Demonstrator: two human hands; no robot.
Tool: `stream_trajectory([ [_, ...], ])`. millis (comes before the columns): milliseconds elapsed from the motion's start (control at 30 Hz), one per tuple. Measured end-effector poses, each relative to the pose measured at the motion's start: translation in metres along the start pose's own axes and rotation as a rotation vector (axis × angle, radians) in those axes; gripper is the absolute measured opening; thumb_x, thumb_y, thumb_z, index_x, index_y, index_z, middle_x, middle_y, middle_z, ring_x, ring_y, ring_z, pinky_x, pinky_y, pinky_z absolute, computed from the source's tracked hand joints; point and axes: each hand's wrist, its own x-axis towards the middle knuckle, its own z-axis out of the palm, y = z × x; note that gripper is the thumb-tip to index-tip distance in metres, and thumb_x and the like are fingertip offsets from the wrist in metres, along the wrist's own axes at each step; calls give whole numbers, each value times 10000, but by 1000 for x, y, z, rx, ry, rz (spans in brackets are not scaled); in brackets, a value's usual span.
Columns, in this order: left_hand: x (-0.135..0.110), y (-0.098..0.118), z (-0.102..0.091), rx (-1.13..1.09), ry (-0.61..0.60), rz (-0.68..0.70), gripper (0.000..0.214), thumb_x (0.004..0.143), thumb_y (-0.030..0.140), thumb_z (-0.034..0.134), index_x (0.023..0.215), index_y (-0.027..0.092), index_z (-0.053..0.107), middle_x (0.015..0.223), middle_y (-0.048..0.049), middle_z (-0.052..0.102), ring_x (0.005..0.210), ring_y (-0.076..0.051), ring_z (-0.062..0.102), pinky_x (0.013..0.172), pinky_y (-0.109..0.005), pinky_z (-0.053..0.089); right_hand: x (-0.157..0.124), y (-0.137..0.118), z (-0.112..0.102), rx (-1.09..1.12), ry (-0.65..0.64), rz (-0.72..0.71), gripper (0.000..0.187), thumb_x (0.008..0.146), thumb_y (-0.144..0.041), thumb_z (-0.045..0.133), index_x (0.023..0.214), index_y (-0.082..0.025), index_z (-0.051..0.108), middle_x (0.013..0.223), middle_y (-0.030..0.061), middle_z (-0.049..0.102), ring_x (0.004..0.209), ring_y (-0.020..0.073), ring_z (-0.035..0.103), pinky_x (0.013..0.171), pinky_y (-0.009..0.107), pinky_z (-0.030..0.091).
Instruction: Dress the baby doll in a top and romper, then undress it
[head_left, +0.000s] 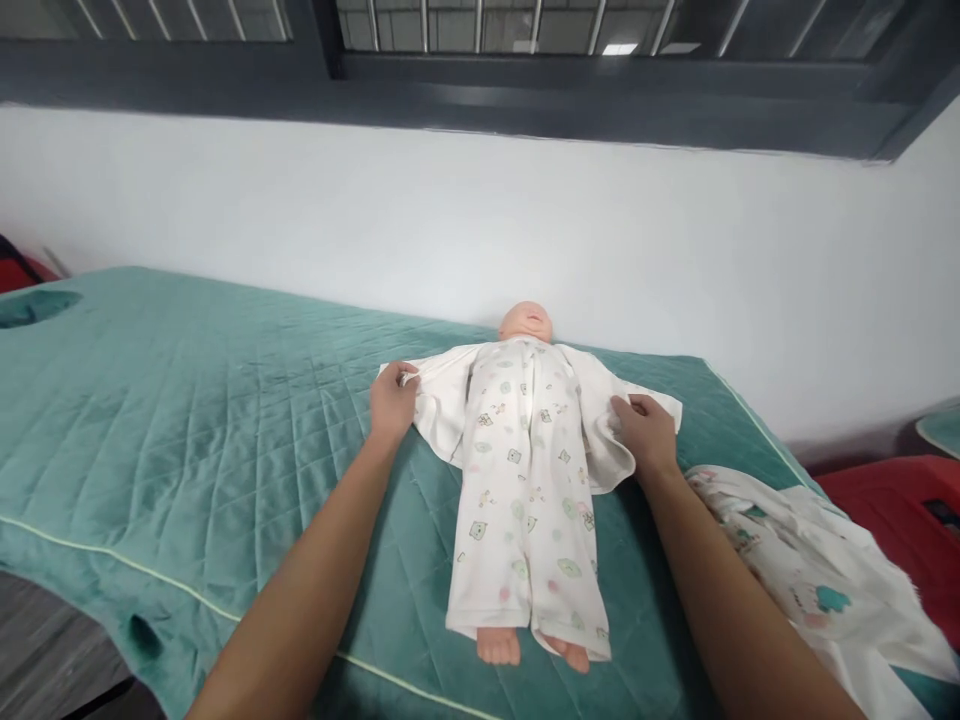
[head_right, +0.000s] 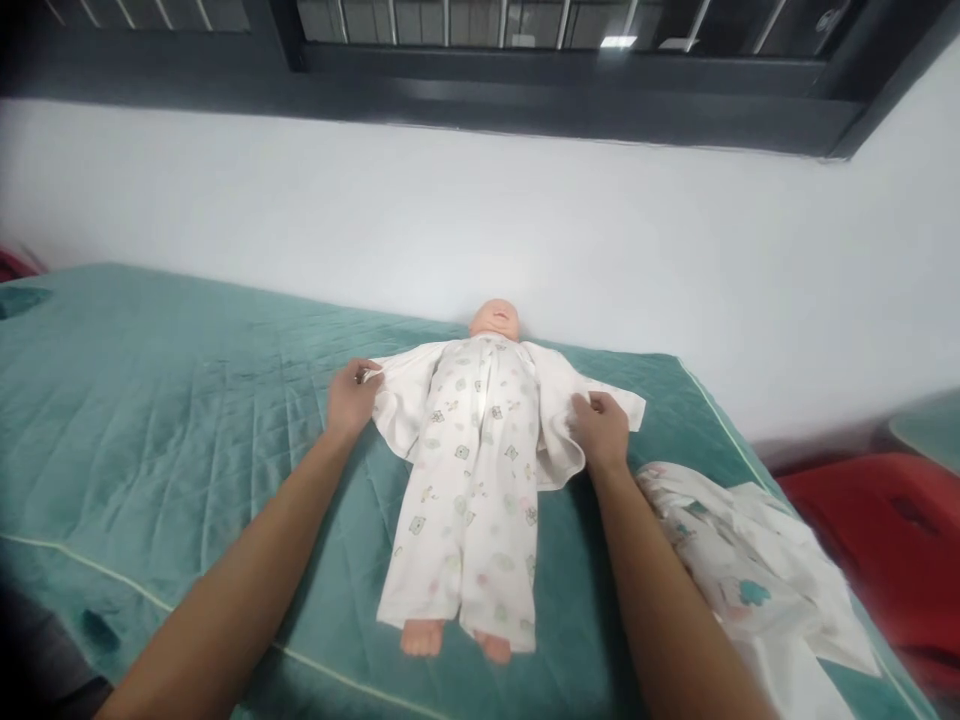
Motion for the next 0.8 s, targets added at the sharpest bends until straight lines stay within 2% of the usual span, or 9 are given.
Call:
stream_trajectory([
  [67, -2, -6, -5, 96, 18, 55, 182, 792, 185, 529, 928, 214, 646, 778, 2, 550, 754, -173, 548, 767, -305, 477, 9, 10, -13, -49, 44, -1, 201, 692, -368, 627, 772, -185, 645, 748, 54, 684, 679, 215, 607, 691, 358, 490],
  [133, -6, -6, -6, 186, 86, 146, 228, 811, 138, 493, 969, 204, 643, 898, -42, 570, 861, -200, 567, 843, -350, 487, 12, 17, -19, -100, 84, -8, 205, 703, -346, 613, 819, -182, 654, 826, 79, 694, 767, 247, 621, 797, 407, 495],
  [233, -14, 4, -1, 250, 146, 290, 287, 857, 107, 457, 1054, 204, 641, 1098, -103, 579, 1080, -260, 546, 966, -422, 465, 3, 16, -15, -248, 171, -201, 287, 763, -293, 560, 995, -165, 671, 1055, 144, 686, 976, 305, 617, 944, 472, 467],
  [333, -21, 19, 10, 273, 40, 501, 304, 902, 135, 453, 1127, 220, 640, 1230, -104, 593, 1197, -283, 517, 1043, -463, 432, -13, 0, 4, -388, 197, -556, 375, 856, -269, 498, 1191, -163, 629, 1264, 177, 623, 1208, 331, 537, 1058, 500, 416],
  [433, -24, 30, 22, 338, -119, 659, 354, 929, 168, 446, 1234, 233, 614, 1391, -98, 559, 1333, -297, 450, 1095, -503, 396, -21, -16, 25, -473, 41, -727, 427, 924, -254, 422, 1310, -159, 579, 1397, 167, 561, 1321, 316, 469, 1125, 491, 371],
  [533, -19, 33, 33, 440, -225, 706, 432, 937, 160, 432, 1343, 223, 563, 1504, -123, 487, 1448, -316, 336, 1158, -563, 302, -11, -16, 39, -621, -136, -730, 520, 931, -181, 355, 1432, -169, 494, 1523, 161, 452, 1434, 327, 355, 1164, 542, 305],
  [600, -12, 32, 39, 499, -260, 715, 481, 937, 144, 416, 1397, 229, 527, 1544, -137, 446, 1464, -323, 321, 1178, -603, 237, -1, -11, 43, -713, -204, -709, 588, 923, -184, 377, 1510, -192, 402, 1581, 163, 375, 1481, 354, 276, 1166, 610, 258],
  [700, -1, 32, 46, 538, -256, 675, 514, 941, 150, 408, 1431, 273, 505, 1537, -134, 456, 1408, -321, 410, 1170, -614, 229, 14, -5, 48, -791, -215, -706, 618, 931, -232, 405, 1546, -224, 341, 1607, 165, 336, 1489, 375, 252, 1157, 665, 218],
  [800, 9, 32, 51, 514, -239, 616, 494, 930, 188, 451, 1405, 292, 539, 1436, -122, 561, 1303, -315, 518, 1122, -554, 327, 26, -7, 51, -824, -192, -702, 551, 954, -227, 366, 1503, -229, 417, 1568, 167, 405, 1450, 369, 324, 1154, 658, 216],
])
